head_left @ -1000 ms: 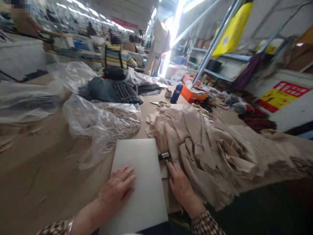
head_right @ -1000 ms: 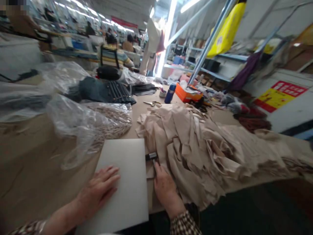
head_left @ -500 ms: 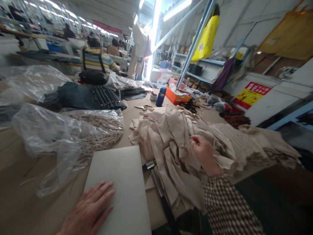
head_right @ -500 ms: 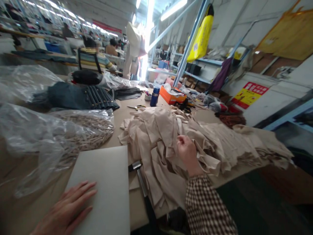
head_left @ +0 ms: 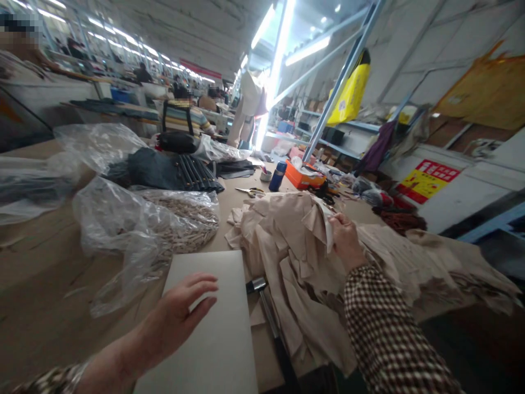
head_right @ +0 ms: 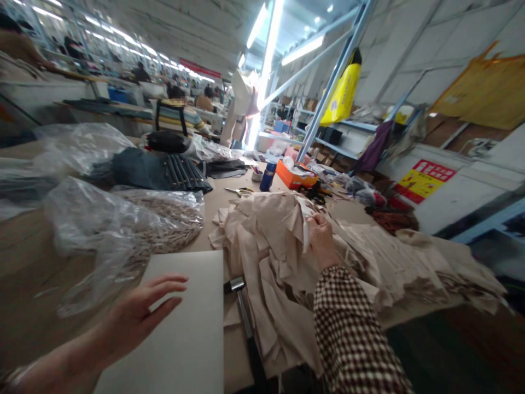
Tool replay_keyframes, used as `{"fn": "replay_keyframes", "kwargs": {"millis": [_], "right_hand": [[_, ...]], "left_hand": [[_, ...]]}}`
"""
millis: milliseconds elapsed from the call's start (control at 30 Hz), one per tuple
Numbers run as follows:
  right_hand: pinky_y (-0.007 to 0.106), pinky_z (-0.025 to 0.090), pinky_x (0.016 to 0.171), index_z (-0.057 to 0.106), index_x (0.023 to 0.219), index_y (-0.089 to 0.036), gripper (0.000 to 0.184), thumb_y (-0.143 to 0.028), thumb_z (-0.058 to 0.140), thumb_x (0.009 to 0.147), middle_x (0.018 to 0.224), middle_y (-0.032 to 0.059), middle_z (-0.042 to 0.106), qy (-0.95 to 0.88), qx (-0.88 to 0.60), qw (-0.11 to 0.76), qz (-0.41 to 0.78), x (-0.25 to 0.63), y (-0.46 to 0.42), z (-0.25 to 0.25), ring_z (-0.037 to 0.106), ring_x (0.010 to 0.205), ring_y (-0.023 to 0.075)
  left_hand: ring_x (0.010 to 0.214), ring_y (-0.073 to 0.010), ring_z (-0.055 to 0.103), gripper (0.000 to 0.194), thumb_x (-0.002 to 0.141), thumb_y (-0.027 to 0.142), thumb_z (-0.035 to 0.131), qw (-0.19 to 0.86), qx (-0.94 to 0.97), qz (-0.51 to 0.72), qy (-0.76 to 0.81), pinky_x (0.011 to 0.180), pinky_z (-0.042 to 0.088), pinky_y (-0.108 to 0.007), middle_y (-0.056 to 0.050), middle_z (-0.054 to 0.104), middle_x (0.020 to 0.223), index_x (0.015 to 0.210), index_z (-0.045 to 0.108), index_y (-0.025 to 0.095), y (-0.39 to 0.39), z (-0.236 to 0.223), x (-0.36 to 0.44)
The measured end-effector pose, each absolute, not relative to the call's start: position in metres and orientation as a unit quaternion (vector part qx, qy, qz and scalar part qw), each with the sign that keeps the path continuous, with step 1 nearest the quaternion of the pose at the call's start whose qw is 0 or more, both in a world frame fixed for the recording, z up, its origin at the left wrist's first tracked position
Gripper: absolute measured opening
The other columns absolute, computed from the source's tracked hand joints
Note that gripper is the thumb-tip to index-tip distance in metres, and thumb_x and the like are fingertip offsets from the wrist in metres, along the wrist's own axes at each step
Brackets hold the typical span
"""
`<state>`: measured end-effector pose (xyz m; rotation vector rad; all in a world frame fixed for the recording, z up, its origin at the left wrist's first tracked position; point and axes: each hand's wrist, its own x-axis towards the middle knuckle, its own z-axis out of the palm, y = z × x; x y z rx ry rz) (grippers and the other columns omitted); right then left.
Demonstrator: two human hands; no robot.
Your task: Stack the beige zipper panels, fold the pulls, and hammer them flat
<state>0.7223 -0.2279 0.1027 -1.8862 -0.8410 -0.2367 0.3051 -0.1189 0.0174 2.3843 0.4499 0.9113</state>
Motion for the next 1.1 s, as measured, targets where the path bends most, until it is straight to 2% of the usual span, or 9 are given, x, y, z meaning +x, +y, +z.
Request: {"fn": "replay_keyframes", "kwargs": {"millis": [200,333,400,467,567,667,800,933,1100], "right_hand": [[0.022,0.032,0.054,0.035,0.067,-0.023,0.031,-0.046,0.046,0.084,0.063,-0.0065,0.031,-0.377,-0.689,0.597,-0.162,0.678,-0.196,0.158,0.032,0.057,0.0102],[0.025,0.038,0.061,0.047,0.065,-0.021,0.027,-0.036,0.056,0.086,0.066,-0.0021,0.050,-0.529,-0.692,0.466,-0.155,0.610,-0.191,0.177,0.047,0.064,0.0130],[0.029,0.046,0.077,0.053,0.074,-0.021,0.021,-0.032,0.052,0.092,0.096,0.0047,0.065,-0.626,-0.663,0.393,-0.121,0.560,-0.194,0.153,0.058,0.088,0.0177],[0.037,0.047,0.093,0.060,0.089,-0.020,0.014,-0.028,0.048,0.094,0.118,0.0096,0.063,-0.690,-0.624,0.357,-0.085,0.512,-0.199,0.116,0.055,0.112,0.0235],[0.045,0.042,0.105,0.061,0.112,-0.017,0.023,-0.021,0.046,0.095,0.123,0.0135,0.062,-0.741,-0.586,0.326,-0.026,0.467,-0.211,0.073,0.047,0.127,0.0272],[0.036,0.050,0.096,0.064,0.106,-0.018,0.023,-0.018,0.043,0.098,0.110,0.0100,0.067,-0.764,-0.552,0.327,0.064,0.469,-0.215,0.067,0.059,0.111,0.0214],[0.030,0.053,0.080,0.067,0.108,-0.019,0.024,-0.021,0.045,0.098,0.098,0.0070,0.068,-0.747,-0.590,0.305,0.035,0.508,-0.203,0.081,0.065,0.090,0.0183],[0.027,0.053,0.083,0.061,0.126,-0.023,0.032,-0.021,0.044,0.098,0.110,0.0081,0.067,-0.784,-0.542,0.300,0.036,0.524,-0.187,0.087,0.066,0.099,0.0176],[0.029,0.057,0.084,0.064,0.125,-0.033,0.037,-0.021,0.049,0.093,0.119,0.0099,0.065,-0.812,-0.484,0.326,0.004,0.533,-0.172,0.080,0.065,0.109,0.0219]], "left_hand": [[0.078,-0.0139,0.062,0.020,0.089,0.028,0.055,0.467,0.810,0.331,0.124,0.074,0.048,-0.024,-0.004,0.069,0.084,0.087,0.069,0.014,-0.121,0.084,0.376],[0.071,-0.0113,0.057,0.036,0.084,0.042,0.064,0.658,0.654,0.337,0.158,0.064,0.044,-0.021,-0.003,0.065,0.082,0.104,0.067,0.011,-0.123,0.109,0.398],[0.080,-0.0123,0.059,0.044,0.084,0.048,0.065,0.745,0.562,0.333,0.139,0.071,0.046,-0.021,-0.005,0.066,0.093,0.108,0.063,0.012,-0.122,0.115,0.400],[0.080,-0.0125,0.061,0.041,0.084,0.048,0.066,0.797,0.496,0.312,0.146,0.071,0.048,-0.021,-0.005,0.065,0.092,0.103,0.061,0.011,-0.121,0.109,0.397],[0.064,-0.0099,0.059,0.022,0.078,0.026,0.070,0.806,0.454,0.288,0.249,0.057,0.045,-0.018,-0.001,0.063,0.074,0.090,0.059,0.011,-0.116,0.083,0.383],[0.056,-0.0100,0.057,0.019,0.068,0.012,0.065,0.795,0.449,0.266,0.309,0.051,0.044,-0.018,-0.002,0.064,0.069,0.087,0.063,0.010,-0.109,0.060,0.360],[0.061,-0.0133,0.063,0.028,0.066,0.017,0.069,0.822,0.438,0.221,0.288,0.057,0.049,-0.023,-0.005,0.070,0.077,0.093,0.067,0.010,-0.101,0.064,0.333],[0.062,-0.0129,0.063,0.038,0.061,0.030,0.081,0.855,0.421,0.191,0.236,0.062,0.051,-0.024,-0.005,0.069,0.078,0.090,0.069,0.009,-0.106,0.082,0.317],[0.056,-0.0089,0.056,0.040,0.055,0.038,0.087,0.863,0.437,0.134,0.214,0.052,0.044,-0.020,-0.001,0.065,0.074,0.081,0.069,0.013,-0.107,0.084,0.314]]}}
